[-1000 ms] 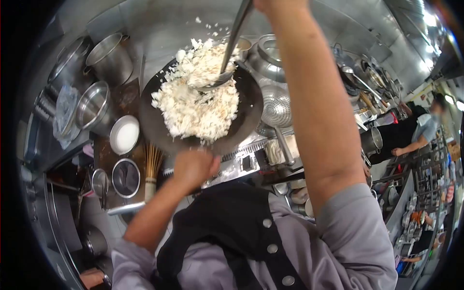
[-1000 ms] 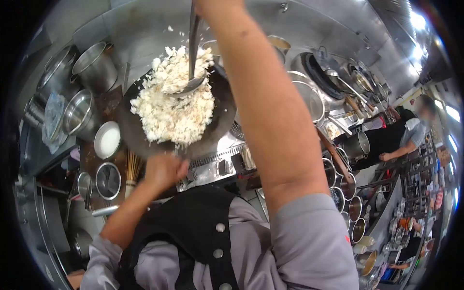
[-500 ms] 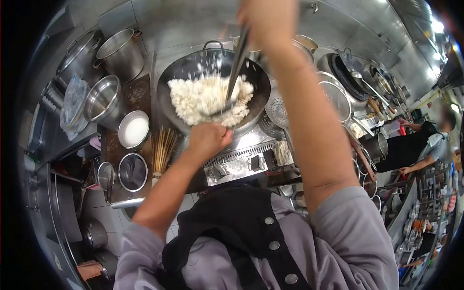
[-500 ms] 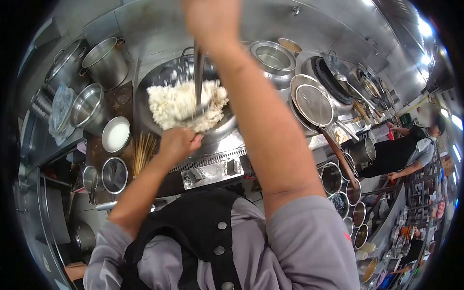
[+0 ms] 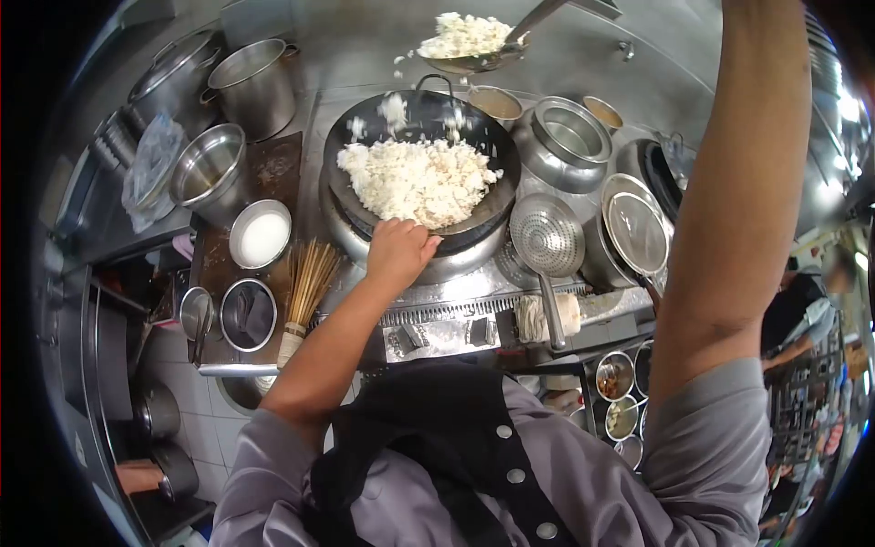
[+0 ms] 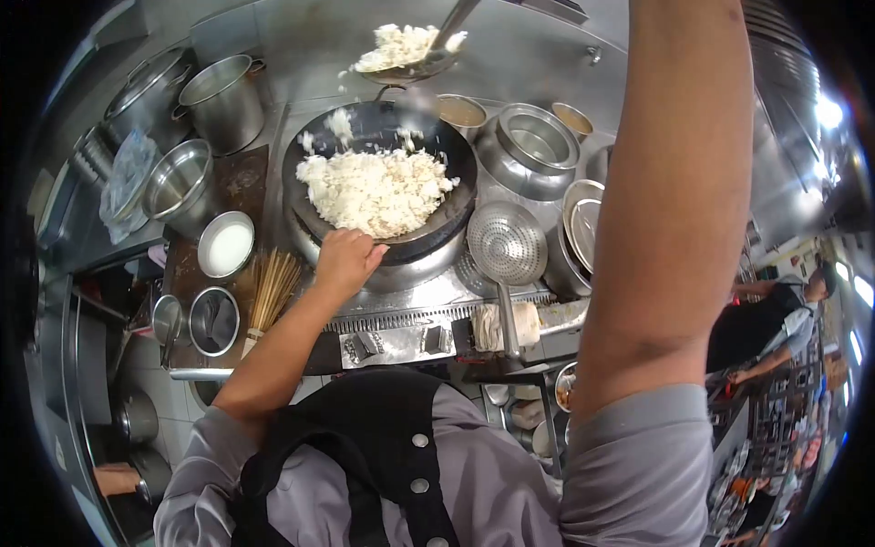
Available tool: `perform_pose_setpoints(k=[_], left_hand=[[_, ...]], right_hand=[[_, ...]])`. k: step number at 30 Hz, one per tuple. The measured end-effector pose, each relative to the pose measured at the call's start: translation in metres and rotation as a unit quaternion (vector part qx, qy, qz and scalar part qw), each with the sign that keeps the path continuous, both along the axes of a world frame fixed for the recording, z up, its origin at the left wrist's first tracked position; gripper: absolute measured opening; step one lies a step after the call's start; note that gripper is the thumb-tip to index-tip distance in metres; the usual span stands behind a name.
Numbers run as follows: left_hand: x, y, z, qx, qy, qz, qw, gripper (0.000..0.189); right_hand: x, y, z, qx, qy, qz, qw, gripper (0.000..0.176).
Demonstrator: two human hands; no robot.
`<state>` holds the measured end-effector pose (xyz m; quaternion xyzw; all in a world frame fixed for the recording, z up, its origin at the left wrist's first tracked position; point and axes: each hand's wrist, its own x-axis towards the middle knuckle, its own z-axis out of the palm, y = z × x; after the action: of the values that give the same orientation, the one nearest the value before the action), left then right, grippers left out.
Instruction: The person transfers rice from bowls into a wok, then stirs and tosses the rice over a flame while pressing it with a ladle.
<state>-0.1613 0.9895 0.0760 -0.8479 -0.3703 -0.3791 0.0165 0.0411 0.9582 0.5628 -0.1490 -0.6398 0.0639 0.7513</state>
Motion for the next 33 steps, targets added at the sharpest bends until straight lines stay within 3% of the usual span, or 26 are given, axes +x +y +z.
perform_pose_setpoints(k=[1,2,3,6,10,12,15,16,17,18,22,24,26,28,29,30,33], left_hand=[[0.001,0.003,0.001,-0.014,0.020,0.007,1.000,0.029],[0.002,0.005,-0.003,-0.016,0.019,0.016,1.000,0.029],[0.002,0.006,-0.007,-0.004,0.002,0.005,1.000,0.029],[0.002,0.008,-0.009,0.011,-0.021,-0.003,1.000,0.031],[0.000,0.008,-0.008,-0.006,-0.012,-0.004,1.000,0.030],[0.002,0.013,-0.008,-0.011,-0.016,-0.003,1.000,0.030],[0.000,0.014,-0.011,-0.030,0.006,-0.004,1.000,0.030],[-0.001,0.014,-0.012,-0.034,0.006,-0.003,0.999,0.030],[-0.001,0.015,-0.012,-0.034,0.001,-0.011,0.999,0.030],[0.000,0.018,-0.009,-0.027,-0.006,-0.018,0.999,0.029],[-0.003,0.014,-0.008,-0.036,0.000,-0.018,0.999,0.029],[-0.002,0.014,-0.008,-0.044,-0.005,-0.011,0.999,0.029],[-0.001,0.017,-0.008,-0.034,-0.021,-0.011,0.999,0.030],[-0.003,0.013,-0.009,-0.023,-0.028,-0.017,0.999,0.031],[-0.003,0.017,-0.009,-0.018,-0.022,-0.020,0.999,0.032],[-0.002,0.017,-0.011,-0.018,-0.018,-0.019,1.000,0.032],[-0.003,0.016,-0.007,-0.041,0.010,-0.010,0.999,0.034]], right_hand=[[-0.003,-0.001,-0.001,-0.003,-0.008,0.026,1.000,0.028],[-0.013,0.007,-0.026,0.006,0.002,-0.057,0.998,0.026],[-0.022,0.030,-0.054,-0.075,0.116,-0.161,0.977,0.025],[-0.011,0.140,-0.269,-0.280,0.055,-0.121,0.951,0.025],[-0.004,0.128,-0.227,-0.300,0.105,-0.017,0.948,0.023],[0.002,0.124,-0.187,-0.182,0.017,0.128,0.975,0.019],[-0.018,0.093,-0.169,-0.133,-0.018,0.154,0.979,0.023],[-0.025,0.108,-0.208,-0.137,-0.017,0.155,0.978,0.023],[-0.032,0.131,-0.275,-0.179,-0.019,0.006,0.984,0.025],[-0.035,0.143,-0.307,-0.212,-0.021,-0.144,0.966,0.026],[-0.043,0.111,-0.231,-0.275,-0.045,-0.036,0.960,0.026],[-0.044,0.097,-0.199,-0.178,-0.013,0.060,0.982,0.025],[-0.040,0.114,-0.237,-0.148,-0.035,0.083,0.985,0.024],[-0.035,0.154,-0.326,-0.227,0.069,-0.038,0.971,0.022],[-0.026,0.146,-0.303,-0.239,0.075,0.030,0.968,0.021],[-0.019,0.145,-0.276,-0.277,0.056,0.035,0.958,0.020],[-0.023,0.128,-0.218,-0.247,0.046,0.090,0.964,0.020]])
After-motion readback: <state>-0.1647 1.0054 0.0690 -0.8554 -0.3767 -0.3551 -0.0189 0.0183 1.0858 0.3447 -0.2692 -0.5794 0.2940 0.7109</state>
